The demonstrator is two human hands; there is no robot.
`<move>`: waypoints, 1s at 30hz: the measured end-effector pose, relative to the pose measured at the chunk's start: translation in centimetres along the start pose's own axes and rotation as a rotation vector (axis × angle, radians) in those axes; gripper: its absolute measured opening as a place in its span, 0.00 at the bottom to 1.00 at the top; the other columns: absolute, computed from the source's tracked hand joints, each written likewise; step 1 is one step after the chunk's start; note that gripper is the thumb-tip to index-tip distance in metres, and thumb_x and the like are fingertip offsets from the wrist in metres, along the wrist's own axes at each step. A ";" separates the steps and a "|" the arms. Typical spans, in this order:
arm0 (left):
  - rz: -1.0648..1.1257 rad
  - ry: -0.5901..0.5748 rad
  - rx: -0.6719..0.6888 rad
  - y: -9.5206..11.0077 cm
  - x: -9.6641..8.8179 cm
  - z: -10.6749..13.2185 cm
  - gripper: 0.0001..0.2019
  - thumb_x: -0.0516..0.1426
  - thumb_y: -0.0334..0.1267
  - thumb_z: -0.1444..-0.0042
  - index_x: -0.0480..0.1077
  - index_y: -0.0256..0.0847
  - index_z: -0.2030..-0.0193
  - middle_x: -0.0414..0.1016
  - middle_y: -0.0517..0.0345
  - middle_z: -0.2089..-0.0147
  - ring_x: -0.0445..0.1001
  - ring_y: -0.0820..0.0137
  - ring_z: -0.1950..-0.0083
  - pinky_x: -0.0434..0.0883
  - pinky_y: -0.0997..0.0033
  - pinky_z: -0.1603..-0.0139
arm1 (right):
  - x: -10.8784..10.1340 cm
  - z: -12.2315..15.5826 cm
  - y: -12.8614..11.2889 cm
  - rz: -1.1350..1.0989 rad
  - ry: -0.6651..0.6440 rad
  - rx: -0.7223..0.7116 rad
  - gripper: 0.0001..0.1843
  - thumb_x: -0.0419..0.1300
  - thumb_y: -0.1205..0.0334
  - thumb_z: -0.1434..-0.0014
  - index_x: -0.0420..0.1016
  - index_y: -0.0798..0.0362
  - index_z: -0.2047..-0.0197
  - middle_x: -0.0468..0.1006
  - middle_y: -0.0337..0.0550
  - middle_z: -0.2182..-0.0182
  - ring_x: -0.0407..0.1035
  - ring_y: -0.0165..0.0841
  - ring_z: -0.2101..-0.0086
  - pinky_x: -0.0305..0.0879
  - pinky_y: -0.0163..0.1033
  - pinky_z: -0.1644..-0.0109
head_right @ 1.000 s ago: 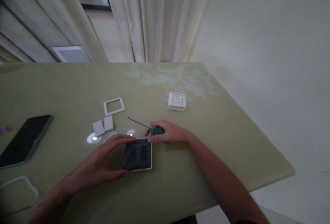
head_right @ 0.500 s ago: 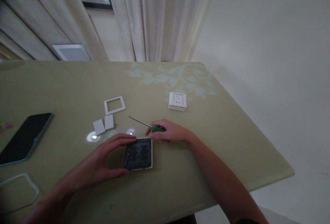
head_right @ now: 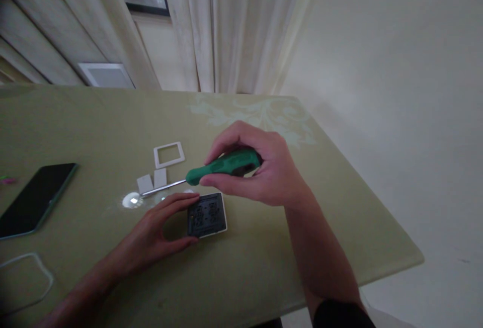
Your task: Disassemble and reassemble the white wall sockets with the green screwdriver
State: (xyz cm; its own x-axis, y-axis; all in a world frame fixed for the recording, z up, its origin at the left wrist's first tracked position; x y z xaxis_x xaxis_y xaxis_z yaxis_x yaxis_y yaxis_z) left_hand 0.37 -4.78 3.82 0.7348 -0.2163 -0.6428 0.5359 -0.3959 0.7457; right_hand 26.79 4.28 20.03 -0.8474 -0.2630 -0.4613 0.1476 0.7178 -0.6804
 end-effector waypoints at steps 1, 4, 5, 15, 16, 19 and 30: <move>0.006 0.001 0.000 -0.1 0.0 0.0 0.38 0.71 0.44 0.38 0.62 0.60 0.25 0.71 0.52 0.26 0.73 0.50 0.26 0.72 0.38 0.27 | 0.3 -0.1 -0.2 -0.017 0.042 -0.026 0.14 0.78 0.61 0.42 0.79 0.50 0.58 0.84 0.38 0.63 0.78 0.31 0.67 0.71 0.36 0.65; 0.045 -0.002 -0.005 -0.2 0.1 -0.1 0.37 0.71 0.43 0.38 0.63 0.59 0.26 0.73 0.52 0.27 0.74 0.50 0.28 0.73 0.39 0.28 | 1.3 0.0 -0.1 0.057 -0.024 -0.056 0.12 0.75 0.66 0.42 0.76 0.49 0.60 0.81 0.33 0.68 0.73 0.26 0.71 0.68 0.33 0.67; 0.059 -0.003 -0.009 -0.2 0.1 -0.2 0.36 0.71 0.43 0.39 0.63 0.58 0.26 0.73 0.52 0.27 0.75 0.50 0.28 0.73 0.38 0.28 | 1.5 0.1 0.0 0.103 -0.076 -0.055 0.11 0.73 0.67 0.42 0.75 0.49 0.61 0.80 0.32 0.69 0.72 0.25 0.72 0.67 0.32 0.66; 0.095 -0.009 -0.037 -0.1 0.2 -0.1 0.37 0.71 0.42 0.39 0.64 0.57 0.26 0.72 0.52 0.26 0.73 0.51 0.27 0.71 0.39 0.26 | 2.1 -0.3 0.9 0.195 -0.241 -0.051 0.13 0.71 0.69 0.44 0.70 0.49 0.61 0.75 0.29 0.70 0.67 0.23 0.72 0.64 0.30 0.64; 0.094 -0.014 -0.036 0.0 0.2 -0.1 0.36 0.71 0.43 0.39 0.64 0.57 0.27 0.72 0.52 0.26 0.73 0.50 0.27 0.71 0.39 0.26 | 2.3 -0.4 1.0 0.194 -0.255 -0.050 0.14 0.71 0.69 0.44 0.70 0.49 0.61 0.75 0.29 0.70 0.67 0.23 0.72 0.63 0.30 0.64; 0.096 -0.021 -0.019 0.2 0.0 -0.2 0.36 0.71 0.43 0.39 0.63 0.57 0.27 0.72 0.51 0.26 0.73 0.51 0.27 0.72 0.38 0.27 | 2.7 -0.5 1.1 0.189 -0.277 -0.039 0.14 0.70 0.70 0.43 0.69 0.50 0.61 0.75 0.27 0.70 0.66 0.21 0.73 0.62 0.29 0.65; 0.104 -0.027 -0.033 0.4 0.0 -0.2 0.36 0.71 0.44 0.38 0.63 0.58 0.27 0.72 0.52 0.27 0.73 0.51 0.28 0.72 0.39 0.27 | 3.1 -0.2 0.9 0.228 -0.308 -0.063 0.14 0.68 0.71 0.42 0.68 0.49 0.58 0.76 0.29 0.68 0.67 0.23 0.73 0.61 0.30 0.65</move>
State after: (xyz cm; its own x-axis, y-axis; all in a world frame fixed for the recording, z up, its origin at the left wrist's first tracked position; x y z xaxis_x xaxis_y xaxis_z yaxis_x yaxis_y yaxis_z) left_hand 0.63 -4.79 4.18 0.7758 -0.2786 -0.5662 0.4715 -0.3404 0.8135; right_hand 24.21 4.21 18.12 -0.6025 -0.2661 -0.7525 0.2750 0.8159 -0.5087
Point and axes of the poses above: each hand's wrist, its own z-axis away from the middle knuckle, its own x-axis out of the palm, y = z × x, the point moved 1 cm from there along -z, towards the middle knuckle
